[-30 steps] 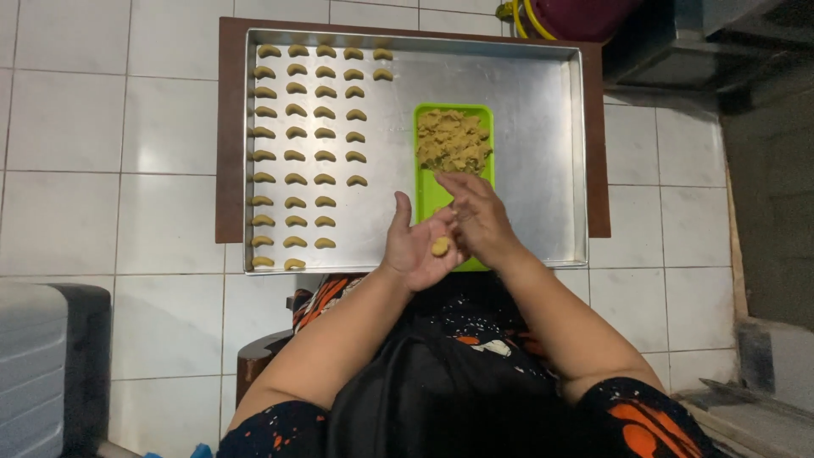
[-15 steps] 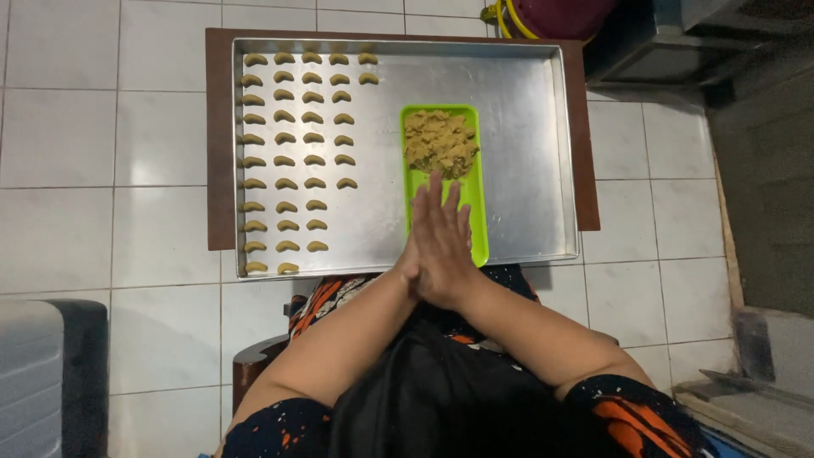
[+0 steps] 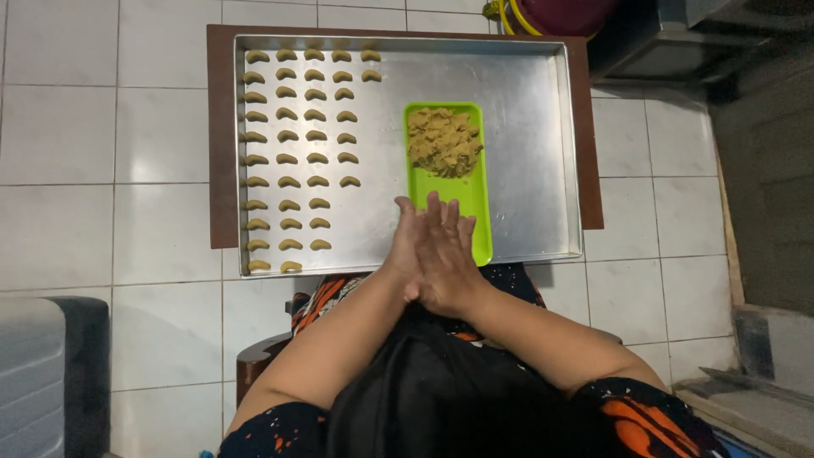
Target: The person is manually shaping cookie dough into small balls and crescents and arranging them on a baking tray.
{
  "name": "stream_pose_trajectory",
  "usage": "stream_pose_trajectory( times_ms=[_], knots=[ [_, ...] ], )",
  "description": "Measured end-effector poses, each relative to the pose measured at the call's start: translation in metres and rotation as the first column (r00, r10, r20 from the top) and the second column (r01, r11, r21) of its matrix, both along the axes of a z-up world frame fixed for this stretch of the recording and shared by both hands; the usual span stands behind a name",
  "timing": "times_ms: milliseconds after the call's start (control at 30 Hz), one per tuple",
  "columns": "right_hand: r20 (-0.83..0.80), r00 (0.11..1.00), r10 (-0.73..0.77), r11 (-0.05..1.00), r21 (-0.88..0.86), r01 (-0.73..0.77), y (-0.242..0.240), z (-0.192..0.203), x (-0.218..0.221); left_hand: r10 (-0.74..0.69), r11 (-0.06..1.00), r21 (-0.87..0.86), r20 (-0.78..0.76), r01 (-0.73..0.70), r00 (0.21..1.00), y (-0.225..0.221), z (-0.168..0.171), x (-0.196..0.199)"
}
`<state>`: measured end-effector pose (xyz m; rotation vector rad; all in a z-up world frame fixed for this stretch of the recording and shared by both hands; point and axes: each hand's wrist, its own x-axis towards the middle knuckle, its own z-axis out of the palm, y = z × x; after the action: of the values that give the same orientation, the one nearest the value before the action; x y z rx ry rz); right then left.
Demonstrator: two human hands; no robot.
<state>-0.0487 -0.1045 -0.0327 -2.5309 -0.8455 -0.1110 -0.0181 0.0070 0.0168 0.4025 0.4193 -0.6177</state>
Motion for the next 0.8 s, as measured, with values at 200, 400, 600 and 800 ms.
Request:
stream_pose_trajectory(
  times_ms=[200,400,600,800],
  knots=[
    [-0.354,0.915,-0.194,0.975,0.032,0.219,-0.022,0.022,0.041,-0.062,0.970,-0.226,0.115,0.087,0.991,0.001,-0.029,-0.007],
    [-0.704,0.648,0.290,0.593,0.664,0.455,-0.022,0.101,0.065,-0.100,0.876,-0.461,0.111,0.140,0.989,0.021,-0.048,0.008],
    [-0.082,0.994,-0.078,0.906,0.409,0.105,-0.026,0.054,0.059,-0.061,0.865,-0.497,0.031,0.069,0.998,0.009,-0.104,0.008],
    [-0.060,0.997,0.048,0.913,0.407,-0.019,-0.022,0.086,0.036,0.015,0.961,-0.277,0.095,0.012,0.995,0.018,-0.067,0.009]
  ],
)
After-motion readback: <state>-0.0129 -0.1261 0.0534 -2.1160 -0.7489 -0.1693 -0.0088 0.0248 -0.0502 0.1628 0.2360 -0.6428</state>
